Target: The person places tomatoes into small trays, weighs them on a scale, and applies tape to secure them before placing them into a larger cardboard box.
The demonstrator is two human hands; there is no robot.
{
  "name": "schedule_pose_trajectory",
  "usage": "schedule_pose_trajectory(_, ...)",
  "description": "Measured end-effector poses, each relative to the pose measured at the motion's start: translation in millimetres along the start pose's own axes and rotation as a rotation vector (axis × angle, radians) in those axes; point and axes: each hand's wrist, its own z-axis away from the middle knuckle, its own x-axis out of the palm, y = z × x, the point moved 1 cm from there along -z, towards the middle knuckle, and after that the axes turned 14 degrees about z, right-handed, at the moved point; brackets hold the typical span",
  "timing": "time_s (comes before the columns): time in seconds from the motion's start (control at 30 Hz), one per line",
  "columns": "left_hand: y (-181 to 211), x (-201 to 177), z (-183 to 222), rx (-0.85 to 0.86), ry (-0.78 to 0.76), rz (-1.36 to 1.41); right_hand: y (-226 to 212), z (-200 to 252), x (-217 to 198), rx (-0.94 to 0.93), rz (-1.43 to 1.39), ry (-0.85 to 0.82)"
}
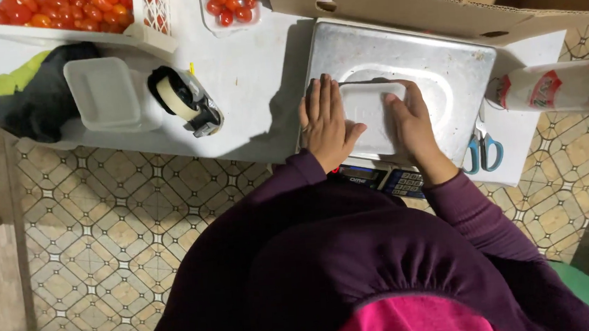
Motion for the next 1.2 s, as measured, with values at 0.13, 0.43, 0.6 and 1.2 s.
schedule_pose_trajectory(0.13,5.8,-5.2,-3.2,0.009,-0.051,-0.071,50.7,-18.8,2.6,-0.118,0.223,0.165)
schedule_pose_trajectory(0.43,-47.7,-65.9,43.0,0.006,0.16,0.093,-97.1,27.2,27.6,-0.435,0.393,0.498)
schedule_pose_trajectory(0.6,-177.1,-74.0,124.3,-0.173,0.849,0.315,-72.9,-14.5,171.0,-0.67,0.182,-0.115)
schedule_pose_trajectory(1.2,-219.6,-144.3,106.7,-0.648,0.038,-0.027,-104.8,11.8,302.8,0.02,0.083,-0.208)
